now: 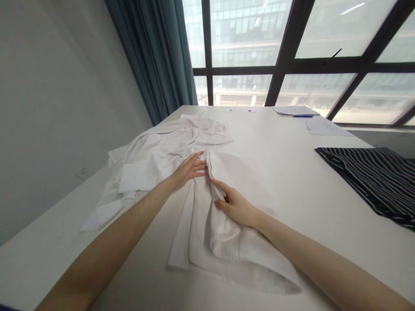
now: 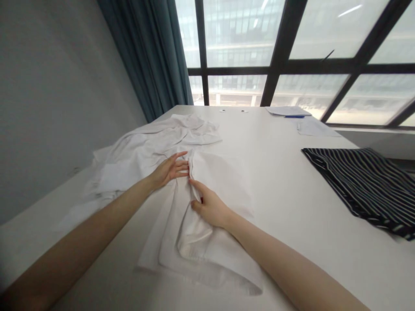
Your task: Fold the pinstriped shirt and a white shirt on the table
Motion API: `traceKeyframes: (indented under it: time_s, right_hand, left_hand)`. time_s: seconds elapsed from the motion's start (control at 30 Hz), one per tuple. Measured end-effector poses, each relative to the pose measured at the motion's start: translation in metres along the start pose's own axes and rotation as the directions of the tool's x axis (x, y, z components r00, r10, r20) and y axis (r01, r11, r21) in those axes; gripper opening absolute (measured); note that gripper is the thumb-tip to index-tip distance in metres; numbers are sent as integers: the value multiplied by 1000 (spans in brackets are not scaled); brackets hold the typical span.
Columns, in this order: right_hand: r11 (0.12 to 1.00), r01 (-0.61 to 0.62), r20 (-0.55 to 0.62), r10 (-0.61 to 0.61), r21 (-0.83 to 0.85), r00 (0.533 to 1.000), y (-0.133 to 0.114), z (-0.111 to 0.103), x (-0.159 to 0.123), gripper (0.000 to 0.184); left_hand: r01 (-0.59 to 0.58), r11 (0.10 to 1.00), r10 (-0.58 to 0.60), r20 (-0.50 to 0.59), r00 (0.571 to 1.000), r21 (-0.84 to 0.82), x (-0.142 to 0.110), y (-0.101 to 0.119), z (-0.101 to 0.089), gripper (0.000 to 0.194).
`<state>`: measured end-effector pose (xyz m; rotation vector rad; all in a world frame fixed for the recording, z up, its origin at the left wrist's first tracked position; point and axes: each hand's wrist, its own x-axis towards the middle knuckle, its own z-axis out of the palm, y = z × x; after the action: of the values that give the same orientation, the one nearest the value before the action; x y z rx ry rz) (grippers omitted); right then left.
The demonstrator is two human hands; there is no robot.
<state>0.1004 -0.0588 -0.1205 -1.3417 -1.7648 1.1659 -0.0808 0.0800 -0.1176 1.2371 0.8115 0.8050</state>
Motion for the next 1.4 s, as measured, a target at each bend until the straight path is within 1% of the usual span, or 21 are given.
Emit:
traceKeyframes:
  time_s: [0.1, 0.17, 0.23, 0.33, 0.4, 0.43, 0.5, 0.57, 0.67, 0.73, 0.8, 0.87, 0.93, 1.0, 1.03, 1.1, 1.17, 1.23, 1.3, 1.37, 1.4]
  right_hand:
    - [988, 141, 103, -133, -68, 986, 3, -12, -17, 72]
    - [975, 194, 212, -167, -112, 963, 4, -26, -28, 72]
    - [966, 215, 324, -161, -140, 932, 4, -46, -38, 71]
    - [956, 232, 462, -126, -179, 878, 4, -78, -49, 67]
    - [953, 219, 508, -84, -211, 857, 4, -96, -54, 66]
    - [950, 211, 510, -66, -232, 857, 4, -103, -57, 66]
    - [940, 197, 479, -42, -278, 877, 1, -111, -62, 68]
    - [928, 190, 422, -39, -321, 906, -5, -114, -71, 69]
    - [911, 144, 291, -28, -386, 956, -23, -113, -89, 66]
    - [894, 104, 208, -12, -436, 978, -36, -108, -101, 62]
    - [873, 96, 206, 4, -477, 979, -45, -98, -111, 63]
    - [857, 120, 285, 32, -501, 958, -44, -82, -119, 69]
    - [839, 157, 356, 46, -521, 933, -35, -66, -125, 78]
    - [809, 191, 369, 34, -556, 929, -19, -56, -129, 85]
    - [789, 206, 358, 18, -578, 934, -10, -54, -130, 89]
    - [740, 221, 311, -17, -635, 950, 7, -61, -129, 93]
    - [671, 183, 213, -38, -718, 976, 23, -76, -125, 92]
    - [586, 85, 56, -68, -806, 996, 40, -94, -120, 81]
    - [531, -2, -91, -142, -847, 986, 57, -110, -115, 57]
    - [532, -31, -181, -232, -846, 956, 72, -119, -112, 35]
    - [544, -29, -207, -267, -839, 941, 78, -122, -112, 30]
  left_hand:
    - [-143, 971, 154, -41, 987, 192, 1, -1, 1, 69]
    - [-196, 915, 219, -27, 975, 352, 1, -1, 1, 64]
    - [-205, 869, 218, 24, 976, 450, -1, 0, 3, 62]
    - [-207, 841, 177, 107, 978, 499, -5, -2, 10, 63]
    - [-200, 833, 164, 113, 980, 516, -8, -5, 16, 61]
    - [-191, 832, 155, 113, 981, 521, -9, -6, 19, 58]
    - [-175, 835, 128, 125, 984, 522, -12, -8, 24, 53]
    - [-159, 842, 97, 146, 985, 515, -15, -6, 28, 51]
    - [-115, 862, 37, 164, 986, 494, -18, 3, 30, 54]
    - [-66, 859, -38, 191, 981, 507, -20, 10, 29, 57]
    - [-30, 823, -118, 224, 967, 567, -22, 16, 26, 54]
    - [-35, 767, -177, 264, 948, 640, -24, 19, 25, 45]
    - [-67, 732, -202, 310, 929, 678, -25, 21, 26, 34]
    - [-107, 725, -184, 341, 922, 681, -27, 21, 28, 28]
    - [-126, 723, -162, 344, 925, 679, -27, 21, 30, 25]
    - [-165, 709, -101, 331, 938, 685, -28, 19, 34, 20]
    - [-187, 688, -48, 301, 952, 702, -27, 16, 37, 17]
    - [-192, 669, -2, 260, 966, 718, -26, 10, 39, 18]
    - [-204, 669, 44, 235, 971, 715, -24, 0, 40, 22]
    - [-236, 671, 103, 227, 969, 703, -24, -10, 42, 29]
    - [-256, 663, 135, 224, 965, 703, -24, -14, 43, 32]
